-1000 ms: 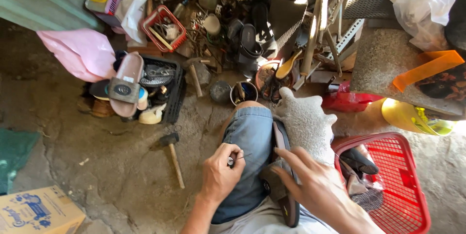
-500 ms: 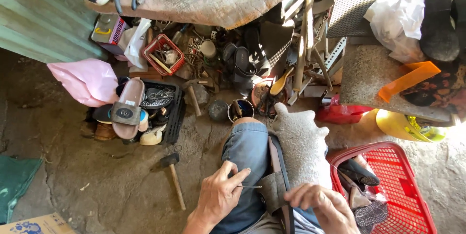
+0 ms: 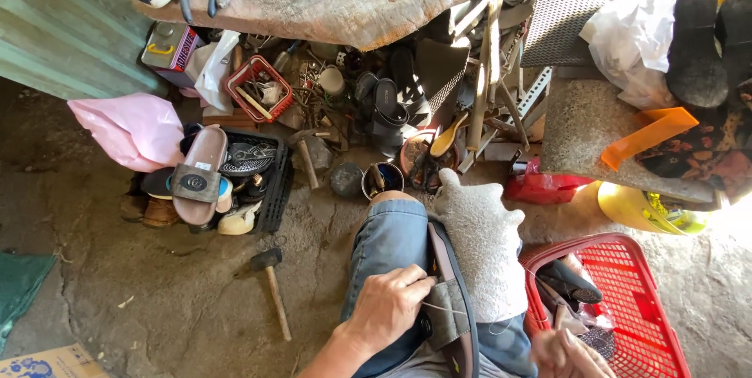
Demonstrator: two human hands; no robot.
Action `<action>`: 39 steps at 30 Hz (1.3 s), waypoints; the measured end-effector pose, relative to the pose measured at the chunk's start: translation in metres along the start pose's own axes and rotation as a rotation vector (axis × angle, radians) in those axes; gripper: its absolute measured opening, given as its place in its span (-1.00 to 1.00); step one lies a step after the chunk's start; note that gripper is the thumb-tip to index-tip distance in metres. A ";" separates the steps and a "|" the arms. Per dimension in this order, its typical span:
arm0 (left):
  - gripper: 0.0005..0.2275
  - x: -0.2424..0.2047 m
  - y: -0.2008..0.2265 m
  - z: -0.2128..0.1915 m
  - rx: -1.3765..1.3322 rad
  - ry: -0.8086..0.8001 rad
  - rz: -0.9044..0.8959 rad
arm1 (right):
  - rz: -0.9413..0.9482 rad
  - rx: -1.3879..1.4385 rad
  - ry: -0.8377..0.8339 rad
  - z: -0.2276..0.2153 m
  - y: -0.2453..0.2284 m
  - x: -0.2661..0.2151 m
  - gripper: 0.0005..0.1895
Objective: The person is repairing a brown slipper by hand. They use a needle and thread to stitch the sole to the upper part of the slipper, pulling the thread tight to secure it. The person also uses a lighter to burn the end of the thread to prevent fraying.
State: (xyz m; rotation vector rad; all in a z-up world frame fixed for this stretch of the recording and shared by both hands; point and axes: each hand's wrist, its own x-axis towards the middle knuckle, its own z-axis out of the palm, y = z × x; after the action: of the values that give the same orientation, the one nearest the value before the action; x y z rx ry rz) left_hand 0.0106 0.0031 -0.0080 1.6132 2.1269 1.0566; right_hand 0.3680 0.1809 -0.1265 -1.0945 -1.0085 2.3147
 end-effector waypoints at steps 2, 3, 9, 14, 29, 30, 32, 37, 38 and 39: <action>-0.87 -0.004 -0.001 0.001 0.004 0.015 -0.017 | -0.110 -0.615 0.284 0.025 -0.011 0.003 -0.70; -0.85 -0.004 -0.002 0.001 0.009 0.032 -0.032 | -0.229 -1.227 0.569 0.038 -0.017 0.007 -0.70; -0.80 -0.007 -0.004 0.015 0.038 0.054 -0.064 | -0.444 -1.300 0.255 0.143 -0.029 -0.018 -0.32; -0.81 -0.003 -0.002 0.019 0.028 0.026 -0.027 | -0.208 -1.521 0.120 0.155 -0.001 -0.023 -0.16; -0.88 -0.003 0.023 0.036 -0.281 -0.138 -0.112 | -0.172 -1.114 -0.019 0.105 -0.015 -0.030 -0.45; -0.88 -0.001 0.024 0.032 -0.264 -0.138 -0.068 | -0.135 -1.062 -0.032 0.102 -0.016 -0.031 -0.47; -0.91 0.000 0.025 0.029 -0.217 -0.126 -0.044 | -0.152 -1.026 -0.038 0.111 -0.023 -0.033 -0.54; -0.88 0.009 0.023 0.018 -0.240 -0.073 -0.029 | -0.176 -0.964 -0.029 0.115 -0.024 -0.033 -0.58; -0.88 0.009 0.023 0.017 -0.275 -0.078 -0.061 | -0.192 -0.865 -0.019 0.117 -0.022 -0.034 -0.60; -0.87 0.011 0.023 0.016 -0.302 -0.079 -0.091 | -0.216 -0.763 -0.014 0.118 -0.022 -0.032 -0.62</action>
State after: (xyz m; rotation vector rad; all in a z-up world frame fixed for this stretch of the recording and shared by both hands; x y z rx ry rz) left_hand 0.0327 0.0221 -0.0006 1.3803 1.8656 1.1965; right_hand 0.2963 0.1243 -0.0428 -1.1366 -1.9915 1.7837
